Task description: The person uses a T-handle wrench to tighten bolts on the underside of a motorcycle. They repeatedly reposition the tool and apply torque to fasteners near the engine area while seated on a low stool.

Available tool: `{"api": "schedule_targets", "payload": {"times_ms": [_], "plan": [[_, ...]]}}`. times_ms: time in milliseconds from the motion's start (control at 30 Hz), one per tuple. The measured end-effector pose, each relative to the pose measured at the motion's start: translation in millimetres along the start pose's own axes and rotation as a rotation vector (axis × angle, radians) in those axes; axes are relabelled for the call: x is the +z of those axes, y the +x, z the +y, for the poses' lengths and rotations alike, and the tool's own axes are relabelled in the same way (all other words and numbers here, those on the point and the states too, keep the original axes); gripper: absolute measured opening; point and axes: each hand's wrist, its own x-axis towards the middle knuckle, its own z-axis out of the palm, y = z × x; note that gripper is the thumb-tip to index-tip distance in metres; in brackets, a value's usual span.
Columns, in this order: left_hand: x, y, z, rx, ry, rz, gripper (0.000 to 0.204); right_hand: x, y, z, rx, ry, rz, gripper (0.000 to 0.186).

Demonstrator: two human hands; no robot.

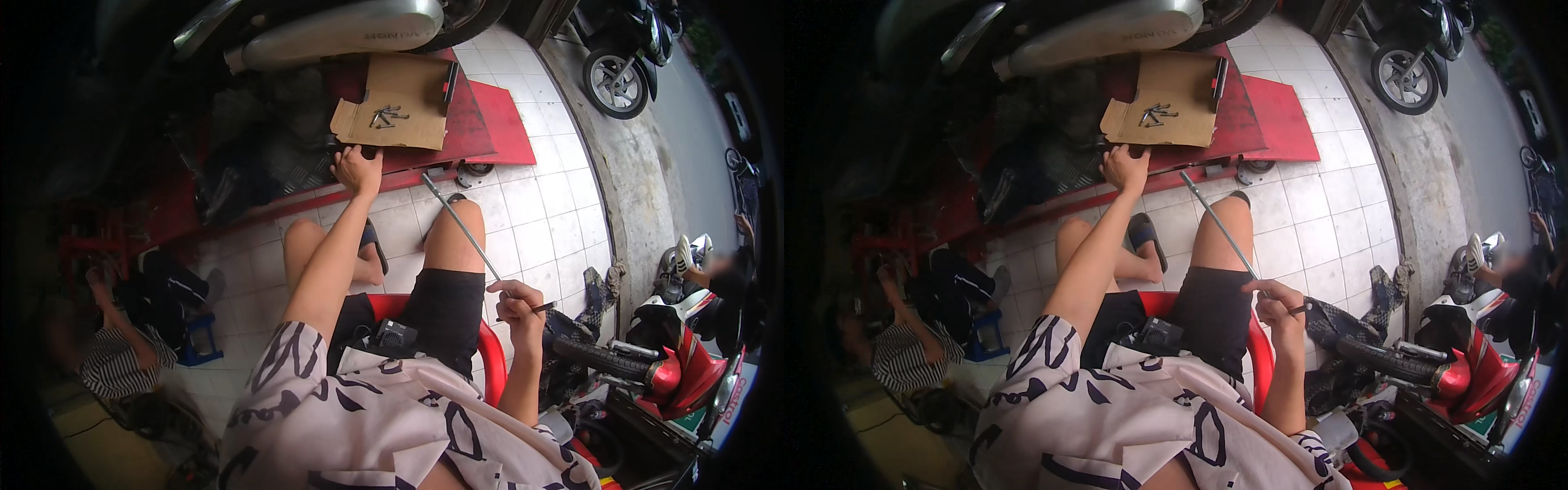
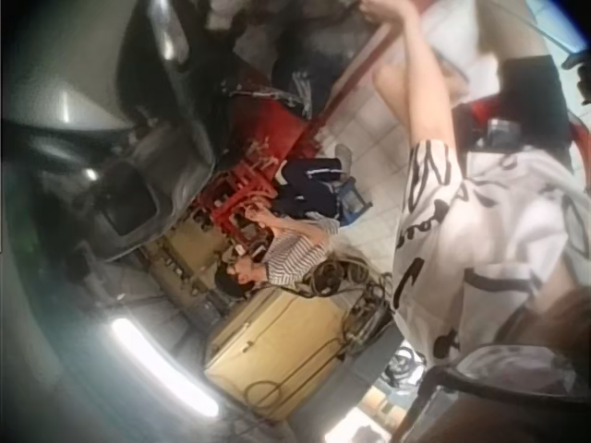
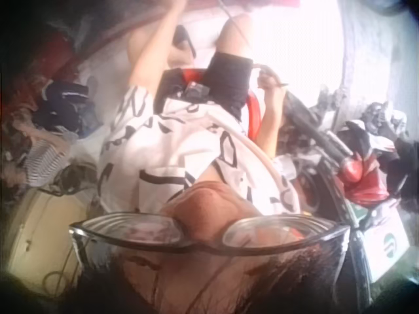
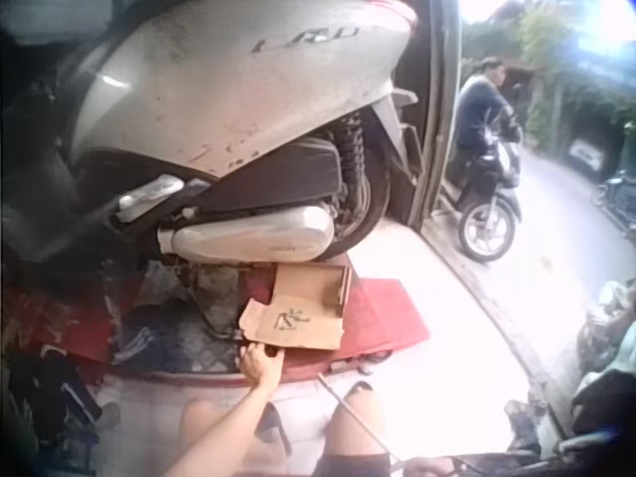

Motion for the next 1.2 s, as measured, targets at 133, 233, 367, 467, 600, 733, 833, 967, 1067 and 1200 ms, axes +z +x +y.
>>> {"api": "schedule_targets", "payload": {"times_ms": [133, 233, 367, 467, 600, 733, 833, 967, 1067, 1200], "plan": [[11.0, 3.2, 0.1, -0.042, 0.012, 0.010, 0.036, -3.7, 11.0, 1.8, -0.007, -0.015, -0.037, 0.035], [14.3, -0.4, -4.0, -0.014, 0.013, 0.047, 0.029, -5.6, 16.6, 3.0, -0.017, -0.037, -0.049, 0.035], [17.7, -3.9, -32.5, 0.114, -0.035, 0.137, 0.020, -1.4, 19.0, 3.8, 0.008, -0.033, -0.058, 0.035], [6.2, -5.4, -34.4, 0.179, -0.074, 0.082, 0.017, 0.2, 16.9, 3.6, 0.009, -0.032, -0.065, 0.035], [-14.4, -7.4, -25.4, 0.224, -0.081, 0.001, 0.016, 2.1, 9.6, 4.1, 0.003, -0.018, -0.079, 0.035], [-23.4, -9.0, -16.4, 0.223, -0.058, -0.093, 0.015, 4.2, 1.7, 4.0, -0.025, -0.031, -0.094, 0.036], [-18.2, -6.8, -14.4, 0.179, -0.031, -0.122, 0.014, 8.9, -4.7, 0.5, -0.021, -0.055, -0.081, 0.036], [-15.9, -7.6, -9.6, 0.080, -0.099, -0.085, 0.014, 7.9, -12.9, -1.4, -0.026, -0.076, -0.068, 0.037], [-9.8, -6.5, -24.8, -0.218, -0.511, -0.129, 0.015, 9.3, -14.2, -0.1, -0.044, -0.094, -0.095, 0.037], [-17.6, -25.6, -56.0, -0.711, -1.270, -0.717, 0.013, 15.6, -13.8, 0.0, -0.065, -0.103, -0.156, 0.038]]}}
